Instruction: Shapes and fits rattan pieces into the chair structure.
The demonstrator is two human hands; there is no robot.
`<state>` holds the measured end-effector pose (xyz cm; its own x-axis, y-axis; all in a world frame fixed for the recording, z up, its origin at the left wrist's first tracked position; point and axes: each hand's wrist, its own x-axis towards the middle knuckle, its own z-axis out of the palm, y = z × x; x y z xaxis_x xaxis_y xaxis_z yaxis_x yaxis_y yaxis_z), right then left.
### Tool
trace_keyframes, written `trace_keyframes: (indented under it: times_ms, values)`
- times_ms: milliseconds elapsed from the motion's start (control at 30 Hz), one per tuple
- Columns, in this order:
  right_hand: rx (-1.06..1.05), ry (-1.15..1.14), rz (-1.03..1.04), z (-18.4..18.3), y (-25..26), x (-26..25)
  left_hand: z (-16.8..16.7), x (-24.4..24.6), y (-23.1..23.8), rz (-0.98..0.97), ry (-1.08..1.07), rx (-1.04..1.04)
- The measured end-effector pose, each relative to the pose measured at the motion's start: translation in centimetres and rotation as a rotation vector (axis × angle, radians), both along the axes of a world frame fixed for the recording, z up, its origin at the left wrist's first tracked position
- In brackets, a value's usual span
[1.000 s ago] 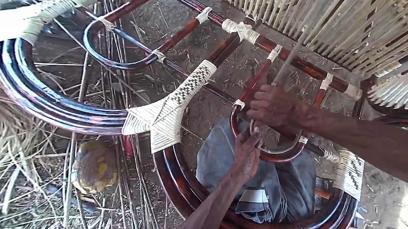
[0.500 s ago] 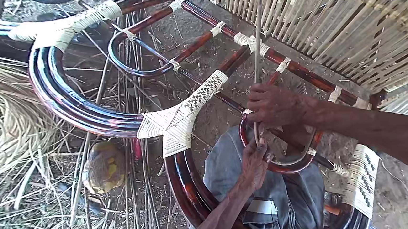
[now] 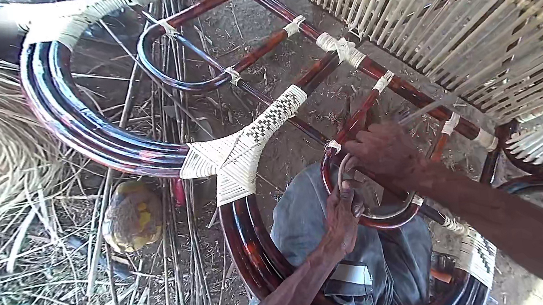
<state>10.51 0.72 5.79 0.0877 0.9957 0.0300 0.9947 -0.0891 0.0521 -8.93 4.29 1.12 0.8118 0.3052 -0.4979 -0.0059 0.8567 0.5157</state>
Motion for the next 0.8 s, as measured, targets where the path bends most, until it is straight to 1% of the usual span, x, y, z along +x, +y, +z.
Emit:
trace_keyframes:
  times_ms: [67,133,200,267,333,400,467,533,667,733,800]
  values:
    - [0.027,0.035,-0.112,-1.2,-0.4,-1.1,0.3,0.2,0.0,0.031,0.028,-0.032]
    - [0.057,0.070,-0.131,-1.9,-0.6,-1.3,0.4,0.1,0.1,0.036,0.041,-0.040]
    - [0.087,0.093,-0.033,-1.6,-0.3,-0.1,0.3,0.1,0.2,0.019,0.016,-0.022]
    - [0.073,0.125,0.134,-0.2,1.0,1.7,0.3,0.0,0.2,0.010,-0.002,0.001]
    - [0.040,0.103,0.267,1.1,2.8,3.9,0.4,0.1,0.2,0.017,0.000,-0.001]
    - [0.036,0.054,0.311,1.3,3.9,5.8,0.4,0.2,0.4,0.020,0.001,-0.031]
    - [0.014,0.030,0.285,0.7,3.8,6.0,0.1,0.1,0.4,0.035,-0.003,-0.049]
    - [0.037,0.038,0.175,-0.2,2.3,4.8,-0.1,0.1,0.2,0.046,0.002,-0.051]
    - [0.044,0.082,-0.281,-1.5,-1.1,0.6,0.0,0.5,0.2,0.017,0.040,-0.035]
    - [0.084,0.064,-0.453,-2.1,-1.2,-1.2,0.0,0.5,0.3,0.002,0.041,-0.036]
    - [0.070,0.085,-0.592,-2.5,-0.8,-2.7,0.0,0.6,0.3,0.006,0.043,-0.043]
